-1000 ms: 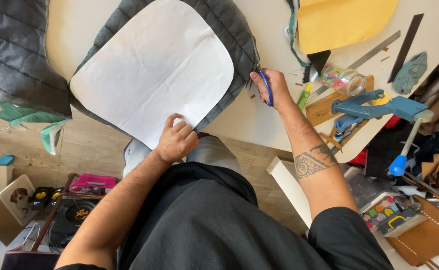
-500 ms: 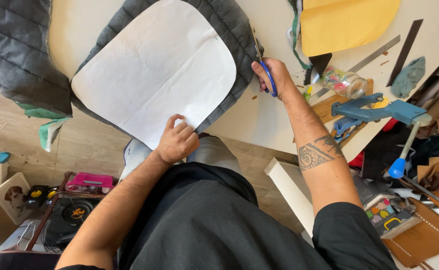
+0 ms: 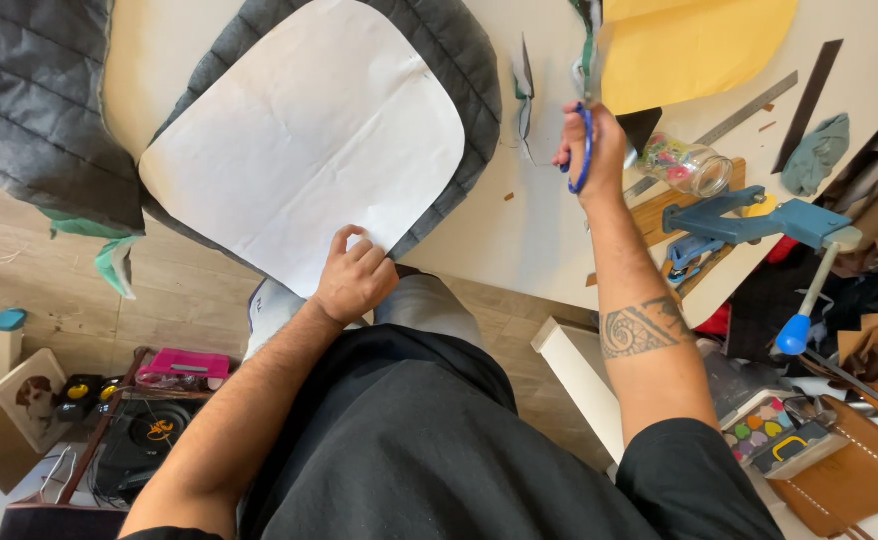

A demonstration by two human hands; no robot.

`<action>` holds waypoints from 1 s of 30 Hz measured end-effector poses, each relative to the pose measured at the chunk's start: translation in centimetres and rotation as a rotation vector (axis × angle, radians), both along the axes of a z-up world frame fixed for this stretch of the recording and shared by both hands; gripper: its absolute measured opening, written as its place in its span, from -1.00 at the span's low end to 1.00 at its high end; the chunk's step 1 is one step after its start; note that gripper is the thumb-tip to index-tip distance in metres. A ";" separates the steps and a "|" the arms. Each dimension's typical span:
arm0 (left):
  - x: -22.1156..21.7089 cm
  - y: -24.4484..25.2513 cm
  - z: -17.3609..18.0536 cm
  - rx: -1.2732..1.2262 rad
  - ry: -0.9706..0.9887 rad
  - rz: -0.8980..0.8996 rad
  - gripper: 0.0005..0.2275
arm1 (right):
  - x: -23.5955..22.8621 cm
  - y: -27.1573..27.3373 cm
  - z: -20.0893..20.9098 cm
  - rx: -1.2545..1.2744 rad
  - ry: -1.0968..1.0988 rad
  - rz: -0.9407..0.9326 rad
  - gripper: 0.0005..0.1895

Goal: Cut fabric using a template and scissors, then collect and organize various material components into a storage bag.

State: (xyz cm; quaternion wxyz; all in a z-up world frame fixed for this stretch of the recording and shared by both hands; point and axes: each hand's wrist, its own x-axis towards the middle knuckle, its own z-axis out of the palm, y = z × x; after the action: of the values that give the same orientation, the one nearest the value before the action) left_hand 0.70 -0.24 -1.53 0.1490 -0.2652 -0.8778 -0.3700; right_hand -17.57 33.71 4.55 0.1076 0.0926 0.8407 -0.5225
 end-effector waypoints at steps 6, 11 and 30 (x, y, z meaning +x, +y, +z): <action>-1.7 0.5 1.9 -0.023 -0.034 -0.099 -0.77 | 8.9 0.2 1.9 0.079 0.243 -0.266 -0.50; 0.7 -1.8 1.9 -0.096 -0.073 0.016 -0.81 | 21.7 -1.2 -0.4 0.404 0.056 -0.113 -0.46; 2.9 3.0 2.6 1.230 -1.751 0.887 -0.25 | 23.5 3.8 -4.2 0.235 -0.113 -0.211 -0.57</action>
State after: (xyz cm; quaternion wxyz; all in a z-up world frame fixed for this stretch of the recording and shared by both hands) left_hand 3.63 2.81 1.11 -0.2892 0.5301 -0.3684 -0.7068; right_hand 5.92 37.50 0.40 0.0877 0.2218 0.8742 -0.4229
